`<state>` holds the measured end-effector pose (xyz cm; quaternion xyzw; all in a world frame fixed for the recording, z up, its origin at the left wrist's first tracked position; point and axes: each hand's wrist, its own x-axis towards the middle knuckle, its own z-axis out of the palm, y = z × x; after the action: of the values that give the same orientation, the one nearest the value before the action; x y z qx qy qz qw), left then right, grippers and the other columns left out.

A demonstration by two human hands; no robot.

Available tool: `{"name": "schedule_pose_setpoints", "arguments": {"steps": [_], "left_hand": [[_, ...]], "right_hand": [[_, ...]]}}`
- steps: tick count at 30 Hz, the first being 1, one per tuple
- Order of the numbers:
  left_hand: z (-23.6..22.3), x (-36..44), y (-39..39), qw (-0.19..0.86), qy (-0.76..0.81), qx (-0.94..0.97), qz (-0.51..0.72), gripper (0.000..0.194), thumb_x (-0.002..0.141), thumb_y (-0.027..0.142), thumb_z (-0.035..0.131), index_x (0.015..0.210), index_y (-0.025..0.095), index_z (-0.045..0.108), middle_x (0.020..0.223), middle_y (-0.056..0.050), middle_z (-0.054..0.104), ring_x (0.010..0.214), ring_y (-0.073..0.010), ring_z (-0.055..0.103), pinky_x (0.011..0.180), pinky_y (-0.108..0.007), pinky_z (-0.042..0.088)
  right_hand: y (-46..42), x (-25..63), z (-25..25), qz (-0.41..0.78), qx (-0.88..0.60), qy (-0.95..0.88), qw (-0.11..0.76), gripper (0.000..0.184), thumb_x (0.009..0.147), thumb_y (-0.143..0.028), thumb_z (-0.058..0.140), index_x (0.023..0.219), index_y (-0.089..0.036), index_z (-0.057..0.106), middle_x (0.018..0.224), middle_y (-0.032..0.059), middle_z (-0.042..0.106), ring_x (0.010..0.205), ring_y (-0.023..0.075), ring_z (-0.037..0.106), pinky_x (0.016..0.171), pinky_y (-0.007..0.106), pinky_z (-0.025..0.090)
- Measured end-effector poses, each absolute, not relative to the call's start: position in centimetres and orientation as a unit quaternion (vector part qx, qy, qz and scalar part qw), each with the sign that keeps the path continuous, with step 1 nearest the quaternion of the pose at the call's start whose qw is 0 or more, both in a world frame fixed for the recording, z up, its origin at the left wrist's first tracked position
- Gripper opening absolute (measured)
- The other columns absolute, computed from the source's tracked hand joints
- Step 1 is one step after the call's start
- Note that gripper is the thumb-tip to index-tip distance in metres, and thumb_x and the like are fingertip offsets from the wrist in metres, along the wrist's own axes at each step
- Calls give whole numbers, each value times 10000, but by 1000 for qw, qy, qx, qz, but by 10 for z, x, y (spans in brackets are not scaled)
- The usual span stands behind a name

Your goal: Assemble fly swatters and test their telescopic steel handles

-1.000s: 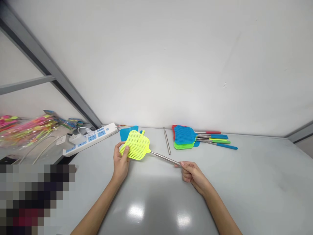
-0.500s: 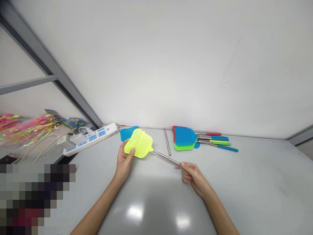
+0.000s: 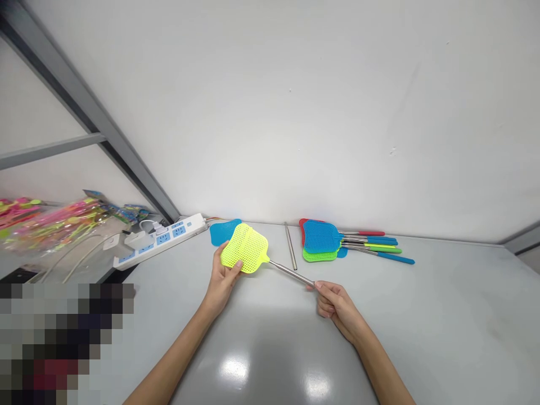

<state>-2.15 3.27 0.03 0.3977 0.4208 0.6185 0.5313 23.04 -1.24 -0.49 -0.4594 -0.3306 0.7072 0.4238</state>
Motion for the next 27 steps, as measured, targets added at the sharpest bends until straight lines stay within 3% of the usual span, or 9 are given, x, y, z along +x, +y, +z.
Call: {"name": "schedule_pose_setpoints", "arguments": {"steps": [12, 20, 27], "left_hand": [[2, -21, 32, 539, 432, 393, 607, 677, 615, 271, 627, 1185, 299, 264, 1094, -56, 483, 888, -175, 533, 686, -309, 477], [0, -18, 31, 494, 436, 427, 619, 585, 685, 265, 568, 1178, 263, 252, 1142, -78, 447, 1036, -194, 446, 799, -328, 420], [0, -19, 30, 481, 445, 444, 611, 576, 702, 274, 547, 1185, 259, 232, 1131, -81, 443, 1020, -190, 452, 810, -330, 408]], "right_hand": [[-14, 231, -5, 716, -439, -314, 442, 258, 734, -354, 524, 774, -108, 592, 487, -77, 138, 433, 55, 135, 429, 224, 190], [-13, 228, -5, 704, -454, -324, 439, 318, 710, -383, 541, 808, -87, 602, 488, -77, 144, 428, 56, 147, 430, 232, 217], [-13, 230, -7, 711, -443, -321, 441, 299, 732, -349, 529, 853, -84, 598, 489, -76, 145, 429, 56, 155, 432, 231, 221]]}}
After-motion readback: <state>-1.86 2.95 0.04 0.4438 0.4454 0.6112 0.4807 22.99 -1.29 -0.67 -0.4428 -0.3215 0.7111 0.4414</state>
